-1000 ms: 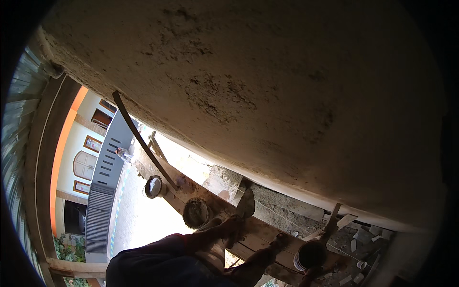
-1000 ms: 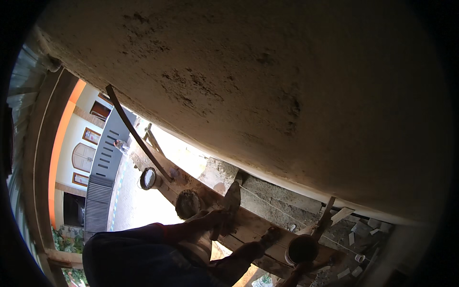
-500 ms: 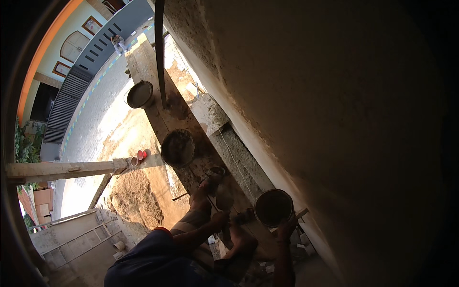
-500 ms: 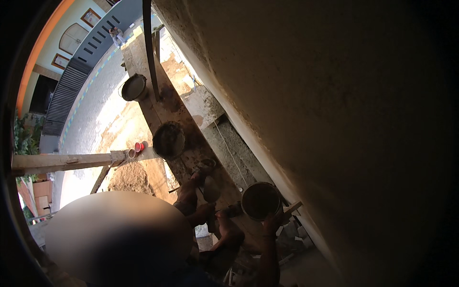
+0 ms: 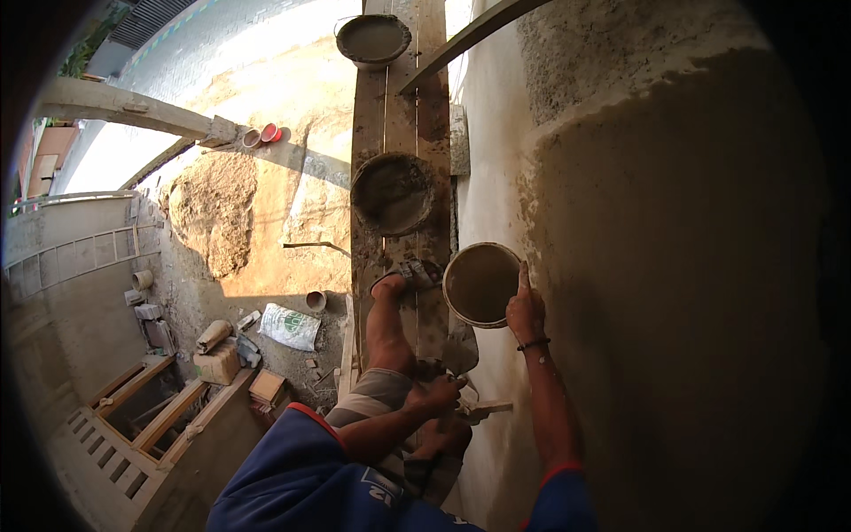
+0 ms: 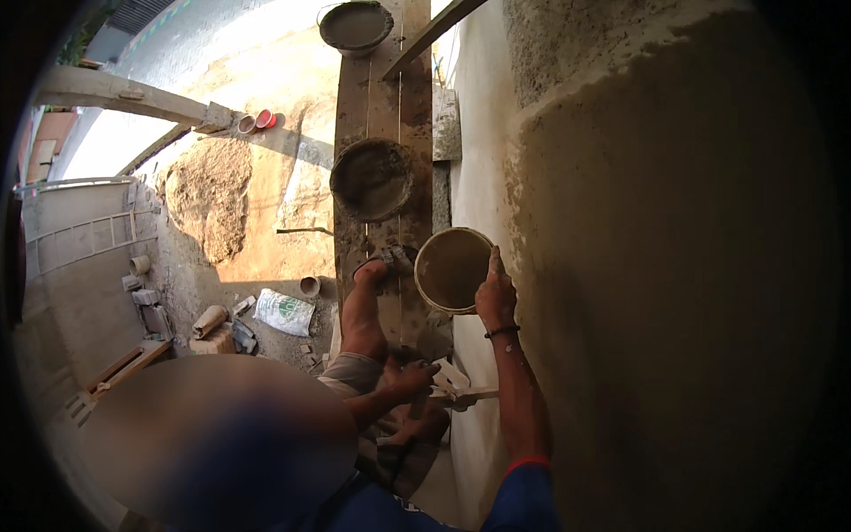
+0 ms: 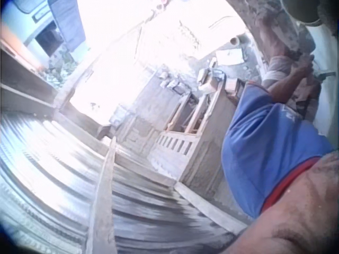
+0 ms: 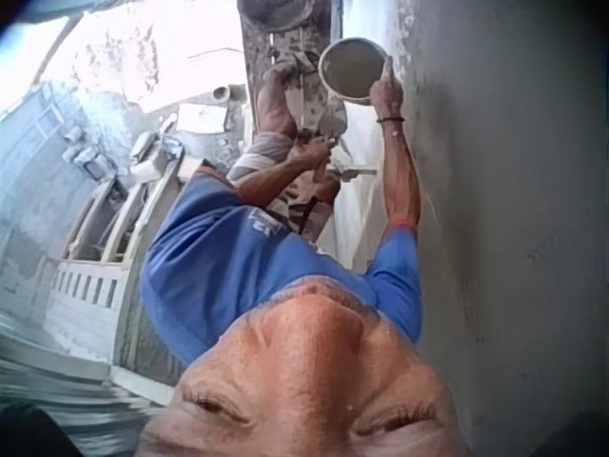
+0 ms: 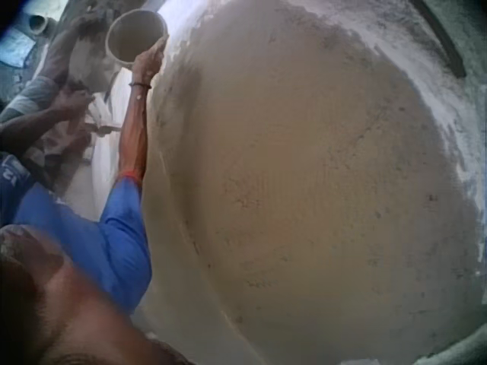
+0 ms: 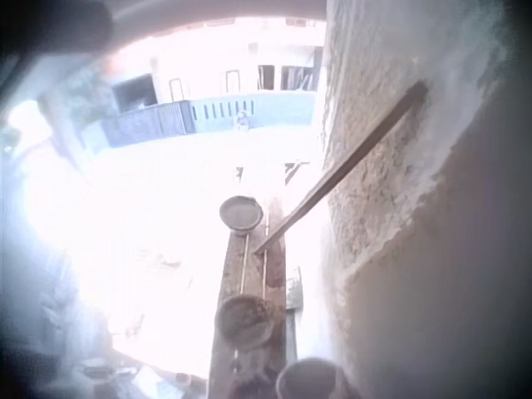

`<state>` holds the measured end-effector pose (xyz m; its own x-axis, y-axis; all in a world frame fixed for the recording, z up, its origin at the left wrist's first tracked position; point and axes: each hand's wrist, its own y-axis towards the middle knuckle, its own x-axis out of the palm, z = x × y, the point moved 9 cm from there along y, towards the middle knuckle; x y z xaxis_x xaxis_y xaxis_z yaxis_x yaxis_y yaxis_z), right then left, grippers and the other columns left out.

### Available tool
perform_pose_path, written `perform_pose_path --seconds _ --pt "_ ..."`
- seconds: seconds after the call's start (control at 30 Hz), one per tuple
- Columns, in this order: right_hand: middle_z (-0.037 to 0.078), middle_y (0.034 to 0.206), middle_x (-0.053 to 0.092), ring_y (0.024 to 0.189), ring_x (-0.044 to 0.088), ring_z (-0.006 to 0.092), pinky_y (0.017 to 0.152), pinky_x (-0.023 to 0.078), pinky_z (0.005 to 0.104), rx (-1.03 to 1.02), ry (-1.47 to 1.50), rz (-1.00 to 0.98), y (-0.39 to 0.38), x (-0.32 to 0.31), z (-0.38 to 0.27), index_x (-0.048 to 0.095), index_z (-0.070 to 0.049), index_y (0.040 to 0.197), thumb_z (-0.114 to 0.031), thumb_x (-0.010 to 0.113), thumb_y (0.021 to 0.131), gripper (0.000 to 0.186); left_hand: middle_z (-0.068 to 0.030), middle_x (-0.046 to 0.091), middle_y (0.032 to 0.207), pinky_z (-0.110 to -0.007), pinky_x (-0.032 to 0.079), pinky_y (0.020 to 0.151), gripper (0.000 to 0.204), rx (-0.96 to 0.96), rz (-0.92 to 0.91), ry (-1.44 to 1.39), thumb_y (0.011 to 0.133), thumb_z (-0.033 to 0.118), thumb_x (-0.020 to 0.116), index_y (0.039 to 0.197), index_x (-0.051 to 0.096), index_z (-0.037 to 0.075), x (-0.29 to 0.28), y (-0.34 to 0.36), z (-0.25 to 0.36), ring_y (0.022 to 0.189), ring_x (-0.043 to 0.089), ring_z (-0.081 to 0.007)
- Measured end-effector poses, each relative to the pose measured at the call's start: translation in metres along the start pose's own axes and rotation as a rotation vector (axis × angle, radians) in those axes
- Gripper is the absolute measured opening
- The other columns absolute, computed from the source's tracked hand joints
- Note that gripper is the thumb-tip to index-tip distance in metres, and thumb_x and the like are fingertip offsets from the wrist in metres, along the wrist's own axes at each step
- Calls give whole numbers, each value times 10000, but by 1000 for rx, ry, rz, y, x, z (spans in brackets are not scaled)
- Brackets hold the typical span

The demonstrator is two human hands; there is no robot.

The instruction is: The person applies wet plaster to a curved wall using a trowel and then smooths the surface with a long wooden board.

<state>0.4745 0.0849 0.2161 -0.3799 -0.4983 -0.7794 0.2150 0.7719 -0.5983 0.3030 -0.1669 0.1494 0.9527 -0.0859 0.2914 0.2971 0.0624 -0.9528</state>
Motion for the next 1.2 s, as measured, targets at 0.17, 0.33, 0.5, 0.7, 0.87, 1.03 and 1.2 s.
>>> perform_pose_path --seconds 0.17,0.33,0.5,0.7,0.87,1.03,1.2 --pt "221 1022 655 845 656 390 740 548 476 -187 -192 -43 55 5 -96 260 -105 1474 -35 569 780 762 -27 448 623 -323 382 409 256 39 12 -291 915 258 606 1046 518 56 3 12 10 483 438 -148" --pt "234 888 664 845 653 395 766 530 496 -300 -290 -79 94 13 -157 275 -88 1458 -115 573 795 728 -35 468 625 -337 423 418 293 17 107 -367 881 266 655 981 510 31 6 16 25 487 481 -156" --pt "263 960 661 900 647 416 797 526 506 -301 -371 -138 121 20 -196 365 -32 1399 -130 538 798 633 -41 472 635 -333 452 437 312 61 116 -467 876 283 662 942 508 19 9 21 41 495 486 -169" --pt "276 1007 651 974 630 427 843 517 499 -274 -399 -165 150 26 -218 446 -31 1326 -152 522 803 542 -46 485 658 -331 467 450 322 99 132 -498 878 290 659 933 507 11 7 13 67 514 493 -172" --pt "273 1085 633 1044 610 415 880 506 488 -231 -507 -245 171 31 -227 487 -18 1241 -183 524 816 457 -51 497 681 -330 473 459 320 107 129 -515 873 288 662 938 510 13 3 13 81 545 506 -167" --pt "276 1111 624 1068 597 420 897 496 490 -207 -514 -263 181 29 -231 508 -10 1220 -185 533 801 455 -42 493 684 -327 480 477 314 94 139 -575 876 280 655 955 524 6 2 12 90 569 502 -156" --pt "274 1107 626 1053 604 416 891 498 489 -233 -543 -272 184 28 -233 510 11 1209 -184 526 806 449 -39 490 686 -322 481 481 313 86 143 -551 876 275 655 964 530 2 0 9 100 573 497 -150"
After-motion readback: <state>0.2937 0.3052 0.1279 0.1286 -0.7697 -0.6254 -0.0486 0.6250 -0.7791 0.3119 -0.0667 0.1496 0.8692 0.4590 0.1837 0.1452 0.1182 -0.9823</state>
